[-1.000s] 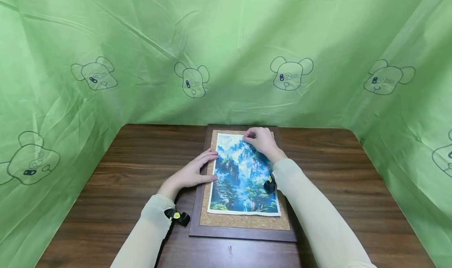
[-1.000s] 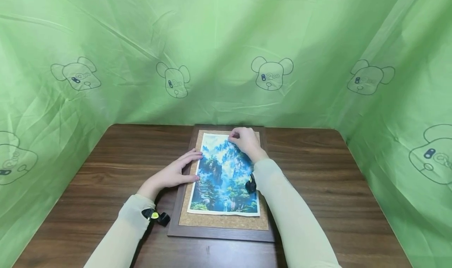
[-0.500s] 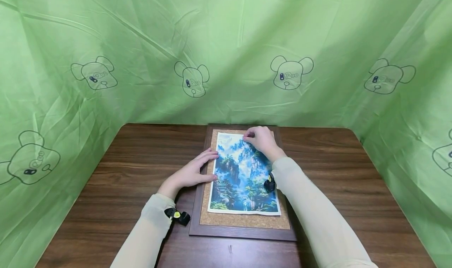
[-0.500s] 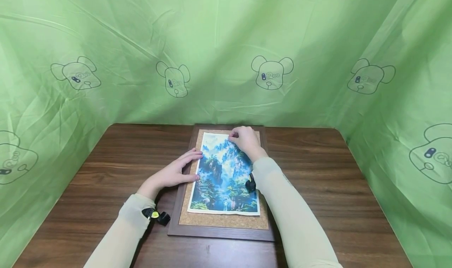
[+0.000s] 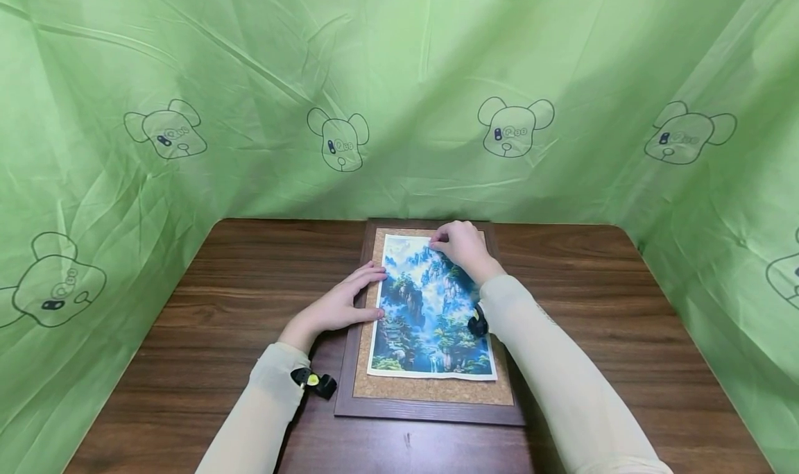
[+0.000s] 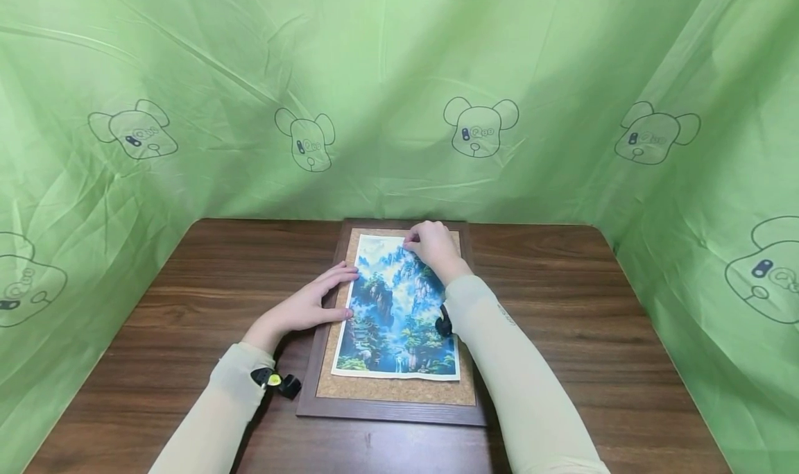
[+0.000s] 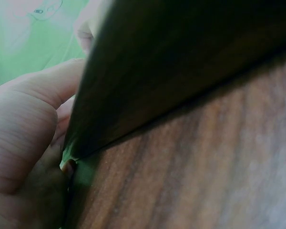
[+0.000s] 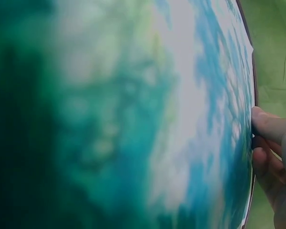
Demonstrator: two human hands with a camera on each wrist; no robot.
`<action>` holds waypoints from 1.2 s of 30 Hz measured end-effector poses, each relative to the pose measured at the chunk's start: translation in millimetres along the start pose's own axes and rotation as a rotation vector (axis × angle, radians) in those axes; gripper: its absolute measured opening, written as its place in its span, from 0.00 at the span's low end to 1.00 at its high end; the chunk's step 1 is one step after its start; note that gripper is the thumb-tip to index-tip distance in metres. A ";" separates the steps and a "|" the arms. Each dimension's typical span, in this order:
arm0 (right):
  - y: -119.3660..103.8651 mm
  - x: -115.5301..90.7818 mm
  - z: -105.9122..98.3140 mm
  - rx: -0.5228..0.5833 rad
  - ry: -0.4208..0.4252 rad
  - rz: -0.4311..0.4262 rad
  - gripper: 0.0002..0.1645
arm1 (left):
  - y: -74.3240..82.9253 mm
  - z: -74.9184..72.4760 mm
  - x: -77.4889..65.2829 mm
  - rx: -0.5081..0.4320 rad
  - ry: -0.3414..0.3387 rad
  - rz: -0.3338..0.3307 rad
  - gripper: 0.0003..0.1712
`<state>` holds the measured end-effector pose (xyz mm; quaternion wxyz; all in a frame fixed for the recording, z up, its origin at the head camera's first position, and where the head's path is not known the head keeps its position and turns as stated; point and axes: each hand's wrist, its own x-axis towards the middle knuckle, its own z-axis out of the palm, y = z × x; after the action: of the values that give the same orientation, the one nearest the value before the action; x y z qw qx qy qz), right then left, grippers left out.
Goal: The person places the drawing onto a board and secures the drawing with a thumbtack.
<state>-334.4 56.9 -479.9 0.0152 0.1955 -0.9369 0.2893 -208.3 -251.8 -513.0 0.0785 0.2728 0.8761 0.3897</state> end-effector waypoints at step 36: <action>-15.2 -2.2 -8.5 -0.117 -0.109 -0.028 0.08 | -0.5 0.1 -0.8 0.006 -0.003 0.002 0.47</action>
<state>-327.4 50.9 -465.0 -0.0206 0.2227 -0.9489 0.2226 -207.9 -252.5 -513.5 0.0787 0.2743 0.8770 0.3866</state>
